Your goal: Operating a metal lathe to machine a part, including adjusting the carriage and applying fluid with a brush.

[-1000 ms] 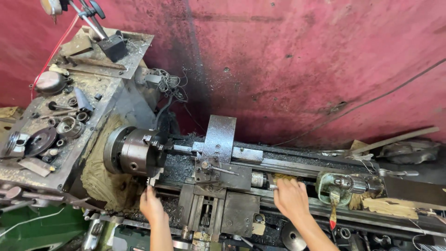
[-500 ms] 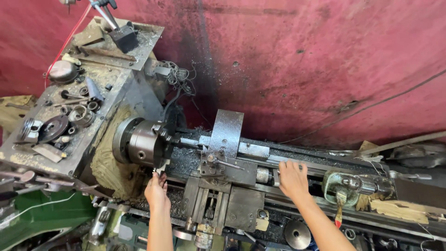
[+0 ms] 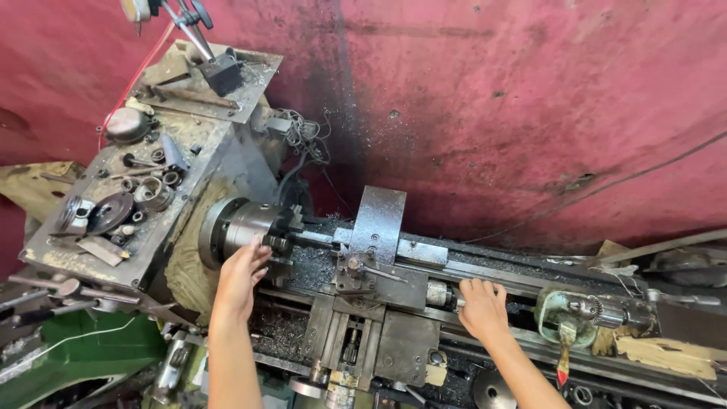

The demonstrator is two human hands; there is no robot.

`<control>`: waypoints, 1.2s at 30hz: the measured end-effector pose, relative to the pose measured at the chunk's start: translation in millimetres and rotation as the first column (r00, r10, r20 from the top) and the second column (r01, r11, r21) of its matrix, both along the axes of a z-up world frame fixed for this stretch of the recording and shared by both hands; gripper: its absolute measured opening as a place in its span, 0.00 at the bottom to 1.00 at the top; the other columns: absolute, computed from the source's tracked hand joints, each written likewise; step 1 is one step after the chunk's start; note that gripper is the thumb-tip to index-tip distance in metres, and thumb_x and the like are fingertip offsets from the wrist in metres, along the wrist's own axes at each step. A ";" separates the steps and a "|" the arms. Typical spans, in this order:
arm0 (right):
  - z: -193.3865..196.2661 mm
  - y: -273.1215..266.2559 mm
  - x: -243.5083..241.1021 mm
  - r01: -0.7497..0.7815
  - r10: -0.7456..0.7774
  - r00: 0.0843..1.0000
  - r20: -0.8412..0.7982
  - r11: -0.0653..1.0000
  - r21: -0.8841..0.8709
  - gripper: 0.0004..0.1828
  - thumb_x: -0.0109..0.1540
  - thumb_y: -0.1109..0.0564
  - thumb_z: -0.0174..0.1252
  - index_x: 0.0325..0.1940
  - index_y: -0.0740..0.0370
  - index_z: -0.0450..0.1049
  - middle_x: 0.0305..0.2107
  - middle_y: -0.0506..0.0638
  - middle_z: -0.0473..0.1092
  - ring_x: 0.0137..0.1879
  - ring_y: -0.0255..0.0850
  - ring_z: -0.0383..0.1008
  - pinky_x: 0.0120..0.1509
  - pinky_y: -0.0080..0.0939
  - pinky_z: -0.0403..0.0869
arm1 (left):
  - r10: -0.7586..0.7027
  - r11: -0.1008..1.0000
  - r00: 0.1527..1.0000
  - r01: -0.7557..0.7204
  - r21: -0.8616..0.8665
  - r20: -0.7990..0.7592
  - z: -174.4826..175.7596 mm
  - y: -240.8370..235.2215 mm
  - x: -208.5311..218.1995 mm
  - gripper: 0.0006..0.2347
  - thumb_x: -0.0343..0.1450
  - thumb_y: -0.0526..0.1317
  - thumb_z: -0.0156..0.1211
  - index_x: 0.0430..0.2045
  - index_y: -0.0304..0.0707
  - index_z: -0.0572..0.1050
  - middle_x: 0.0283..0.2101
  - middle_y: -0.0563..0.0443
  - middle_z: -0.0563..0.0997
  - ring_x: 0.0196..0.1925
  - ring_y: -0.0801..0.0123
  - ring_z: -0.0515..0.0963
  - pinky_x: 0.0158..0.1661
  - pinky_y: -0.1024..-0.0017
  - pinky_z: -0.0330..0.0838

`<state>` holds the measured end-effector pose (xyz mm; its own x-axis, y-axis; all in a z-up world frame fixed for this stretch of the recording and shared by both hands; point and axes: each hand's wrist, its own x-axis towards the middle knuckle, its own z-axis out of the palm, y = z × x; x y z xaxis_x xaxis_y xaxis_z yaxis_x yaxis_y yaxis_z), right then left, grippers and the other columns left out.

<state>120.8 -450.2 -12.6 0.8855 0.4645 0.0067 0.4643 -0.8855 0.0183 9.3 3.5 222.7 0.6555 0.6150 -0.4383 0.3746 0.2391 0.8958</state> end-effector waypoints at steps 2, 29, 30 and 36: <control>22.5 7.3 -2.8 0.045 -0.044 0.996 -0.082 0.999 0.009 0.17 0.55 0.52 0.61 0.45 0.49 0.65 0.40 0.45 0.68 0.49 0.47 0.68 0.65 0.53 0.61 | 0.017 0.996 1.000 -0.015 0.091 -0.026 15.7 -10.3 6.6 0.21 0.73 0.50 0.55 0.55 0.36 0.75 0.54 0.46 0.82 0.57 0.65 0.80 0.57 0.67 0.68; 38.6 21.4 -10.5 0.201 -0.222 0.922 -0.318 0.975 -0.097 0.14 0.60 0.51 0.53 0.49 0.47 0.63 0.47 0.47 0.68 0.56 0.48 0.67 0.64 0.51 0.60 | 0.422 0.870 0.903 -0.378 -0.318 0.081 -287.7 26.2 -24.4 0.15 0.79 0.56 0.48 0.40 0.49 0.77 0.34 0.57 0.82 0.39 0.78 0.79 0.41 0.71 0.58; 41.1 22.6 -9.8 0.210 -0.227 0.918 -0.326 0.974 -0.087 0.14 0.59 0.52 0.53 0.49 0.48 0.64 0.47 0.48 0.68 0.56 0.49 0.68 0.64 0.51 0.60 | 0.463 0.855 0.880 -0.410 -0.318 0.109 -284.2 24.6 -22.3 0.12 0.78 0.55 0.50 0.40 0.51 0.75 0.33 0.58 0.81 0.38 0.79 0.79 0.40 0.72 0.59; 58.3 30.4 -9.5 0.229 -0.264 0.886 -0.381 0.964 -0.136 0.14 0.62 0.51 0.52 0.51 0.46 0.63 0.50 0.45 0.67 0.58 0.45 0.66 0.65 0.47 0.59 | 0.336 0.934 0.926 -0.351 0.064 0.174 -202.5 14.8 -39.4 0.15 0.81 0.51 0.47 0.34 0.44 0.76 0.34 0.57 0.81 0.36 0.78 0.76 0.38 0.73 0.61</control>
<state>111.3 -419.9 45.7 0.8936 0.2138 -0.3947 0.2159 -0.9756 -0.0397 -30.1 18.3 20.2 0.4527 0.8473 -0.2776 0.1366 0.2417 0.9607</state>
